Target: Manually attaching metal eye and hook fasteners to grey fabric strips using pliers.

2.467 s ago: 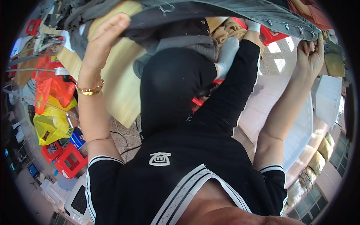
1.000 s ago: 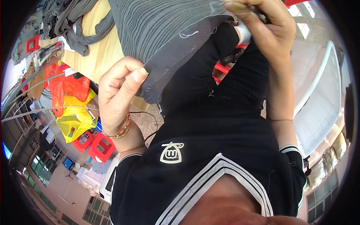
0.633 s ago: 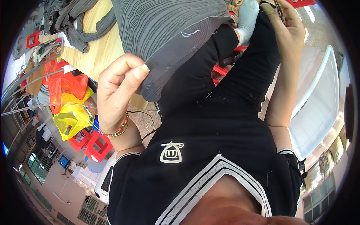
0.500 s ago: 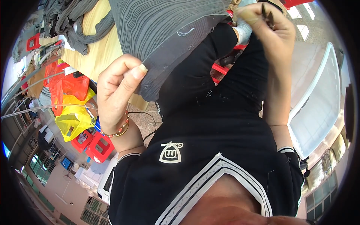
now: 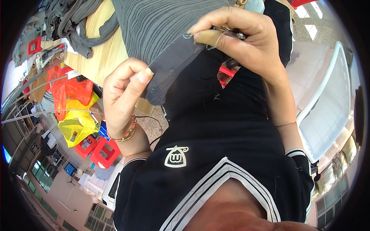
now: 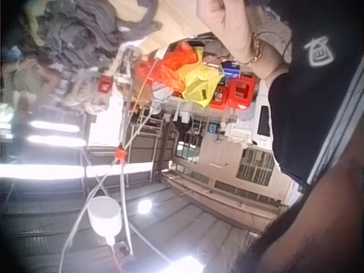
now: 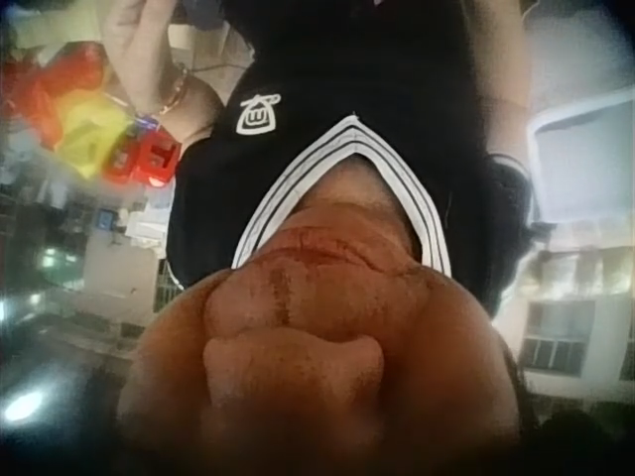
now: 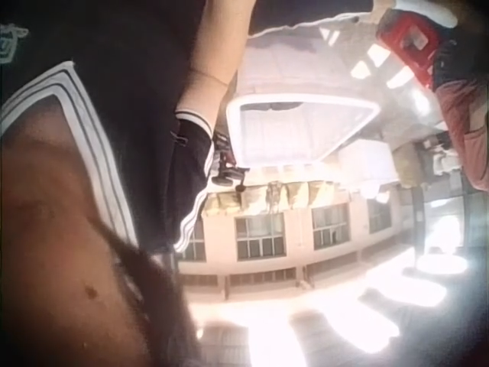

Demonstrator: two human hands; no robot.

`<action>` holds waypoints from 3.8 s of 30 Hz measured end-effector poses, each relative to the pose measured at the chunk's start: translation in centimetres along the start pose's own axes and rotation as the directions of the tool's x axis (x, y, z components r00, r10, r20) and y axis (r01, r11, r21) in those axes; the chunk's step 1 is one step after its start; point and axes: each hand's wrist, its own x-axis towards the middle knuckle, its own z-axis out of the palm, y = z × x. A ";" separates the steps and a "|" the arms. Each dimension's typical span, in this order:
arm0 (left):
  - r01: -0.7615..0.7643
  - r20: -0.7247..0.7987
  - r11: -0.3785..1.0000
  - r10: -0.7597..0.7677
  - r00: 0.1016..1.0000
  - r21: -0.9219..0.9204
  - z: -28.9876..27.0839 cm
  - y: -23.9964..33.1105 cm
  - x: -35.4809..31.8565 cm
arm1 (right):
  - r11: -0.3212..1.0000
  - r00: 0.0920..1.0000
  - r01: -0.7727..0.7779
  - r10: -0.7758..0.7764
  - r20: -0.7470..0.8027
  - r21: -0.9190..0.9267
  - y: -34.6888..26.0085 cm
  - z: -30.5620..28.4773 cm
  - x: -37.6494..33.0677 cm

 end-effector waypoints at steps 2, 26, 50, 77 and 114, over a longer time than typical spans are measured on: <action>-0.005 0.007 1.000 0.005 1.000 0.001 -0.1 0.0 0.0 | 0.997 0.997 0.075 -0.075 0.010 0.033 0.5 0.0 0.2; -0.580 0.156 0.455 0.680 0.716 0.676 2.2 3.3 1.2 | 0.995 0.936 -0.099 0.085 -0.342 -0.023 2.8 -5.0 -2.3; -0.473 -0.303 0.712 0.671 0.677 0.519 1.4 -6.2 -4.6 | 0.967 0.936 -0.173 0.102 -0.337 -0.189 2.5 -7.1 -7.4; -0.540 -0.367 0.754 0.655 0.661 0.373 2.6 -7.5 -3.3 | 0.816 0.978 0.166 -0.062 0.201 -0.553 -7.4 5.1 -1.4; -0.489 -0.381 0.744 0.659 0.648 0.455 2.3 -7.3 -3.5 | 0.654 0.958 0.285 -0.177 0.224 -0.701 -6.8 7.9 -1.2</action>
